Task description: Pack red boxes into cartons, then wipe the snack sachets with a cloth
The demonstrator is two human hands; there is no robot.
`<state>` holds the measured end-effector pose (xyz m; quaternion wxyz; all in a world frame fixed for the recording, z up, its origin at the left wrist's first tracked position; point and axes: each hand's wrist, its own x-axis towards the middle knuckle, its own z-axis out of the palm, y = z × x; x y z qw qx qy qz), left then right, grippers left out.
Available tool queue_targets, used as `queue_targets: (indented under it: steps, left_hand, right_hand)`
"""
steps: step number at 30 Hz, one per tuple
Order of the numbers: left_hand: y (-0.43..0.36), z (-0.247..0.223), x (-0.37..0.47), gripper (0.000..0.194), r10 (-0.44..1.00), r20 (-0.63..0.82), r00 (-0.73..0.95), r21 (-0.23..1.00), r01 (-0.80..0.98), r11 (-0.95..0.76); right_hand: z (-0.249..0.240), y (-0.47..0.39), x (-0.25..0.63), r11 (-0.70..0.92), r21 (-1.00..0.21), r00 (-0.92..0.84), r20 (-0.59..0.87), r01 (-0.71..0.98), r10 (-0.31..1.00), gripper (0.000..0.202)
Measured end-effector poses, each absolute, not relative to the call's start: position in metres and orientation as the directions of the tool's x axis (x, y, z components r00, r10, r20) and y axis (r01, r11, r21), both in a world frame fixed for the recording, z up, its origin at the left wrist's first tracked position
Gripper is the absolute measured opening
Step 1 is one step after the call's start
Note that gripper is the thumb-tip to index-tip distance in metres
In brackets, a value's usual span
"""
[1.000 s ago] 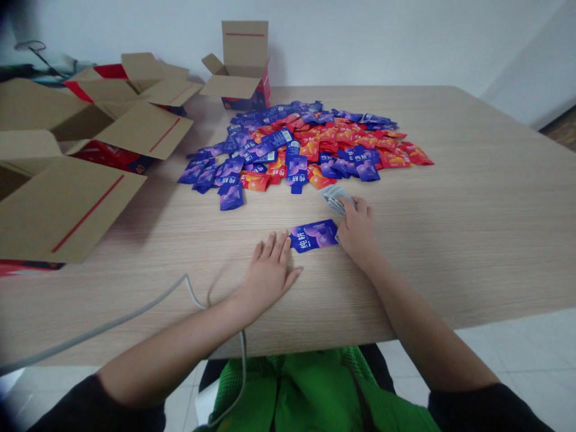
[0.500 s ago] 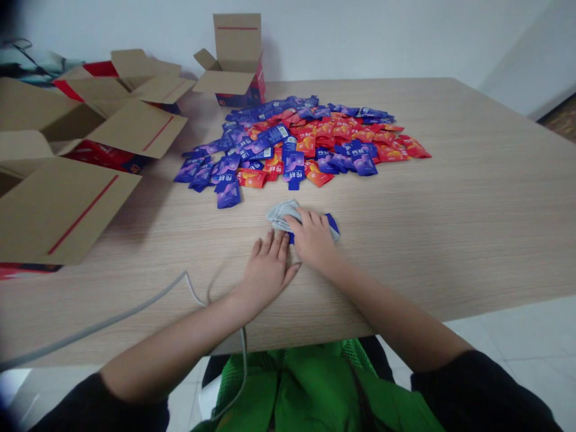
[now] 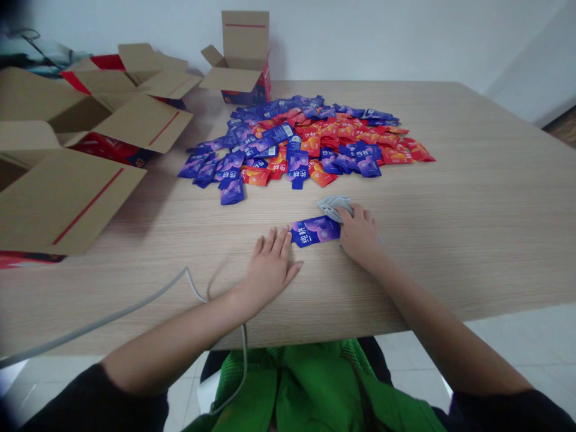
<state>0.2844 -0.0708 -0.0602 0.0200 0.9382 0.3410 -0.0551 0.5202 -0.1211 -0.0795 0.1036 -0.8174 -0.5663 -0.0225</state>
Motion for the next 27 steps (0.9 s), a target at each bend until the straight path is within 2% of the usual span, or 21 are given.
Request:
queue_targets:
  steps: [3, 5, 8, 12, 15, 20, 24, 27]
  left_hand:
    - [-0.071, -0.061, 0.284, 0.073, 0.632, -0.105, 0.768, 0.004, 0.636, -0.772]
    - [-0.07, -0.061, 0.284, 0.073, 0.629, -0.102, 0.77, 0.001, 0.633, -0.774]
    - [-0.07, -0.06, 0.284, 0.071, 0.629, -0.109, 0.769, -0.003, 0.633, -0.774]
    - [-0.07, -0.058, 0.285, 0.07, 0.629, -0.128, 0.767, 0.0, 0.634, -0.773]
    - [-0.071, -0.058, 0.285, 0.071, 0.632, -0.124, 0.765, 0.008, 0.638, -0.77]
    - [-0.072, -0.059, 0.287, 0.073, 0.637, -0.138, 0.758, 0.024, 0.646, -0.763]
    - [-0.072, -0.058, 0.288, 0.074, 0.642, -0.15, 0.752, 0.034, 0.653, -0.757]
    - [-0.072, -0.058, 0.287, 0.074, 0.639, -0.154, 0.754, 0.031, 0.65, -0.76]
  right_hand:
    - [-0.065, -0.108, 0.505, -0.21, -0.267, 0.278, 0.247, 0.94, 0.928, 0.056]
    - [-0.058, -0.1, 0.485, -0.107, -0.283, 0.194, 0.299, 0.953, 0.935, 0.057]
    - [-0.058, -0.091, 0.453, -0.011, -0.231, 0.071, 0.249, 0.973, 0.966, 0.054]
    - [-0.07, -0.092, 0.435, 0.035, -0.138, -0.011, 0.168, 0.99, 0.986, 0.052]
    - [-0.075, -0.1, 0.444, -0.01, -0.091, 0.027, 0.179, 0.996, 0.984, 0.054]
    - [-0.079, -0.115, 0.469, -0.185, -0.038, 0.189, 0.188, 0.982, 0.964, 0.058]
    - [-0.083, -0.126, 0.49, -0.299, -0.004, 0.296, 0.144, 0.954, 0.944, 0.058]
    - [-0.083, -0.128, 0.505, -0.315, 0.023, 0.311, 0.107, 0.949, 0.944, 0.058]
